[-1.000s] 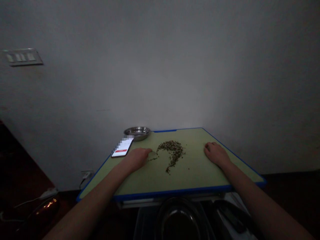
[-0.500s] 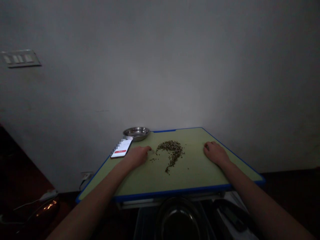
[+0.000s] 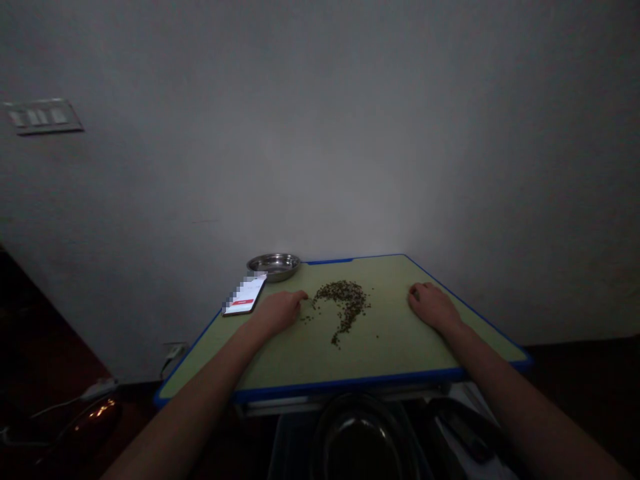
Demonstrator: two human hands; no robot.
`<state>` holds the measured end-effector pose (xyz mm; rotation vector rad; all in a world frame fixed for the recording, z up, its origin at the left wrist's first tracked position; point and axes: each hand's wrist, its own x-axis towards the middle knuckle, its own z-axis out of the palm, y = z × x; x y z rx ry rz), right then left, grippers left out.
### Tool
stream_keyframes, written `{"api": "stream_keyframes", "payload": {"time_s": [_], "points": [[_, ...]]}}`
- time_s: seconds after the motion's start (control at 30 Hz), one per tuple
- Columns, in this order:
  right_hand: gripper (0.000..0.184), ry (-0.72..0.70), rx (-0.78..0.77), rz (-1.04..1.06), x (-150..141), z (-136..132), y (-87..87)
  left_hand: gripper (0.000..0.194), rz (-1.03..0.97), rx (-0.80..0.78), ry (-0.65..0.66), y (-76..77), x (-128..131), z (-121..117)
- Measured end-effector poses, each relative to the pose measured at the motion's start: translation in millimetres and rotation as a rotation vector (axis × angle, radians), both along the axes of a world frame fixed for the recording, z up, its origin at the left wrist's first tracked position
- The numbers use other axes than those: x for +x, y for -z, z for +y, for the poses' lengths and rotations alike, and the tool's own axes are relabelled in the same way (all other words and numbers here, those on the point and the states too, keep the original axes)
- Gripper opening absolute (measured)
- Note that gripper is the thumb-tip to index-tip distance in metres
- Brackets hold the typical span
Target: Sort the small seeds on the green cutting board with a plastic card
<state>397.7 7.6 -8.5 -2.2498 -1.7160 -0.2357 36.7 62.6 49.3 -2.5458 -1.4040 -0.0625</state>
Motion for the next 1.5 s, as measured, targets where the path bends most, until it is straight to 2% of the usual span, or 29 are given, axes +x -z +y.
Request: {"api": "stream_keyframes", "payload": {"time_s": [0.27, 0.47, 0.67, 0.9, 1.07, 1.3, 1.5], "points": [[0.029, -0.004, 0.003, 0.008, 1, 0, 0.6, 0.036, -0.015, -0.035, 0.044, -5.3, 10, -10], [0.030, -0.002, 0.004, 0.013, 0, 0, 0.2, 0.035, -0.029, -0.038, 0.045, -13.1, 18, -7], [0.029, -0.006, 0.004, 0.007, 2, 1, 1.8, 0.037, -0.012, -0.059, 0.060, -9.3, 25, -11], [0.030, -0.009, 0.006, 0.012, 4, 3, 3.8, 0.035, -0.050, -0.114, 0.119, -13.4, 12, -21], [0.030, -0.007, 0.007, 0.012, 3, 1, 2.9, 0.033, -0.110, -0.109, 0.124, -17.6, 2, -19], [0.030, -0.008, 0.001, 0.008, 3, 1, 2.3, 0.033, -0.082, -0.111, 0.063, -12.0, -11, -14], [0.030, -0.007, -0.002, 0.014, 4, 2, 3.5, 0.034, -0.103, -0.124, 0.104, -7.0, -16, -20]]}}
